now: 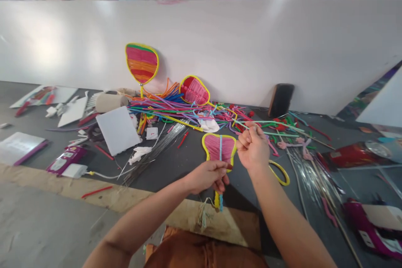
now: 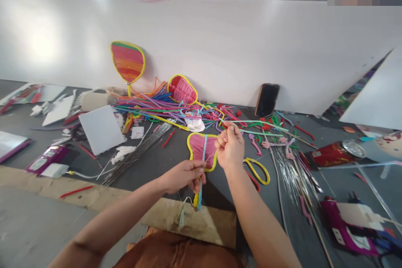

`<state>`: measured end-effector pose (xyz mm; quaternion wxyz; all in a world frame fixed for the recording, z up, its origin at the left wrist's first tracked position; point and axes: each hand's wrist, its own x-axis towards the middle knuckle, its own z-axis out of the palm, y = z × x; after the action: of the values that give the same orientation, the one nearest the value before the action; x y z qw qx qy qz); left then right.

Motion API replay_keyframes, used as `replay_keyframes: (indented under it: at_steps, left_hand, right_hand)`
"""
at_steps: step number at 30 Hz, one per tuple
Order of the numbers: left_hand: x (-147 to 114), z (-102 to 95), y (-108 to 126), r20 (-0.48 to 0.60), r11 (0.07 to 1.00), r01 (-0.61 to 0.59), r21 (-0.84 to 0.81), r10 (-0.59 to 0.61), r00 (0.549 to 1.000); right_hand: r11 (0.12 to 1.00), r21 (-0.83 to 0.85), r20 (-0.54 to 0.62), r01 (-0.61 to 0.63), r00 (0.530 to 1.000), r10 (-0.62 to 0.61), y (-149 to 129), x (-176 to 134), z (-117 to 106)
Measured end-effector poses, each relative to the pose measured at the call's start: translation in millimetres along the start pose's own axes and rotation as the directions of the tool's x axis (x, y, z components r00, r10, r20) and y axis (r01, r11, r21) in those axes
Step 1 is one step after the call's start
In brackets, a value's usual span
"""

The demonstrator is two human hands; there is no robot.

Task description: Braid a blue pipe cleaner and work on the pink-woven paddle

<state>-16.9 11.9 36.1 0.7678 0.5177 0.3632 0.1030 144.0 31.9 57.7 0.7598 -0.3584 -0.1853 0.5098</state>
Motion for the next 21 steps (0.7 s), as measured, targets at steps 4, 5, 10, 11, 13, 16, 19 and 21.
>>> replay_keyframes:
  at_steps: [4,5,10,11,13,16,19,21]
  left_hand:
    - [0.2,-1.6,-5.5,-0.202,0.993,-0.078,0.086,0.094,0.975]
    - [-0.9,-4.6,-5.8,-0.227,0.987,-0.09,0.13,0.118,0.967]
    - [-13.3,-22.1,-5.8,-0.22,0.85,-0.157,0.502,0.302,0.928]
    - [-18.5,-27.9,-6.0,-0.215,0.825,-0.142,0.547,0.303,0.928]
    - [-32.1,-45.5,-5.5,-0.281,0.796,-0.054,0.603,0.275,0.92]
    - [-57.3,-83.7,0.9,-0.459,0.723,0.167,0.67,0.227,0.859]
    - [-80.1,-116.9,11.1,-0.613,0.498,0.419,0.759,0.331,0.718]
    - [-88.1,-129.2,14.8,-0.676,0.323,0.593,0.737,0.344,0.652]
  right_hand:
    - [0.998,0.006,-0.005,-0.07,0.998,0.07,-1.3,-0.8,-7.0]
    - [0.995,0.011,-0.004,-0.102,0.995,0.102,0.3,-2.4,-9.3]
    - [0.992,0.017,-0.029,-0.124,0.992,0.125,3.6,-4.9,-23.3]
    - [0.997,0.005,-0.06,-0.073,0.996,0.073,-1.4,-2.6,-29.4]
    - [0.995,-0.051,-0.141,0.086,0.986,-0.093,-20.1,1.8,-47.6]
    - [0.919,-0.324,-0.164,0.223,0.944,-0.286,-60.6,-4.7,-84.3]
    - [0.786,-0.605,-0.249,0.129,0.906,-0.341,-93.1,-26.2,-121.6]
    - [0.839,-0.544,-0.348,0.0,0.91,-0.226,-102.3,-39.0,-145.6]
